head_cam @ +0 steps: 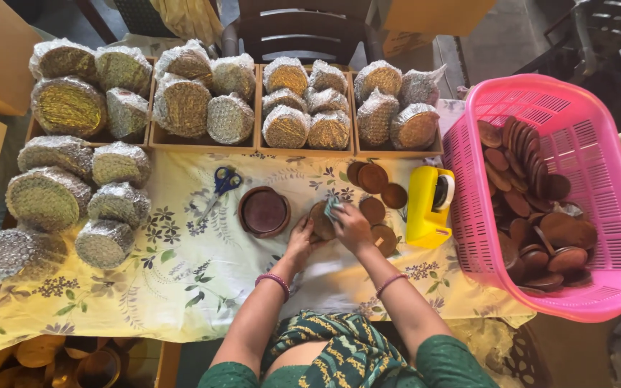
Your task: The person wipes brown circular discs with a cloth and stacks them. Then, the person wraps an individual disc in a piece of plastic wrap.
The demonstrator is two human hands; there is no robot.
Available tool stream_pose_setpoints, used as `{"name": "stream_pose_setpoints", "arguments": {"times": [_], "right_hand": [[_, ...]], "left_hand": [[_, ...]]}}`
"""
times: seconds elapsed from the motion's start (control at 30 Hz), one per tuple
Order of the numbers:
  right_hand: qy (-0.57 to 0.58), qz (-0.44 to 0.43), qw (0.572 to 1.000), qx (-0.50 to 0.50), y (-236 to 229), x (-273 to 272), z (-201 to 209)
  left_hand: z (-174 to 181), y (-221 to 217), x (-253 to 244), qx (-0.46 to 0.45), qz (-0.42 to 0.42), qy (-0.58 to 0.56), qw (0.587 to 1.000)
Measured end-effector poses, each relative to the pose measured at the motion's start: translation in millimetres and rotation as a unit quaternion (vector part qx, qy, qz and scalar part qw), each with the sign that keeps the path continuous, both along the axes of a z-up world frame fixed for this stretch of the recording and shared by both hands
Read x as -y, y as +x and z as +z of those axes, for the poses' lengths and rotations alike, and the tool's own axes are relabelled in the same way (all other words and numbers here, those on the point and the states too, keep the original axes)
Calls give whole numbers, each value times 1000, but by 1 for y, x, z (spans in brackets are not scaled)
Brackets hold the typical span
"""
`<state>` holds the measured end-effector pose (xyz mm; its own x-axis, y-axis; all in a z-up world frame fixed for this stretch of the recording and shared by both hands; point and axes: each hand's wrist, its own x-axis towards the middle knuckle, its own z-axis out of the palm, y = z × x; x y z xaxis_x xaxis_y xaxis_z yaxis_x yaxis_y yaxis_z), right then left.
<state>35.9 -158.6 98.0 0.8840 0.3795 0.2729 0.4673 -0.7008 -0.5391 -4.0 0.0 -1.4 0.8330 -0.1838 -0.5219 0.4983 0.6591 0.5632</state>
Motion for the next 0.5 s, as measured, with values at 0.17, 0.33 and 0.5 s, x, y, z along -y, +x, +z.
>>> {"name": "stream_pose_setpoints", "arguments": {"times": [0.17,0.33,0.5], "right_hand": [[9,27,1000,6,-12,-34,-8],[-10,93,994,62,-25,-29,-10],[-63,45,996,32,-5,-19,4]], "left_hand": [[-49,1,7,7,42,-17,999],[-7,-2,2,-37,61,-60,996],[-8,-1,3,28,9,19,999]]}}
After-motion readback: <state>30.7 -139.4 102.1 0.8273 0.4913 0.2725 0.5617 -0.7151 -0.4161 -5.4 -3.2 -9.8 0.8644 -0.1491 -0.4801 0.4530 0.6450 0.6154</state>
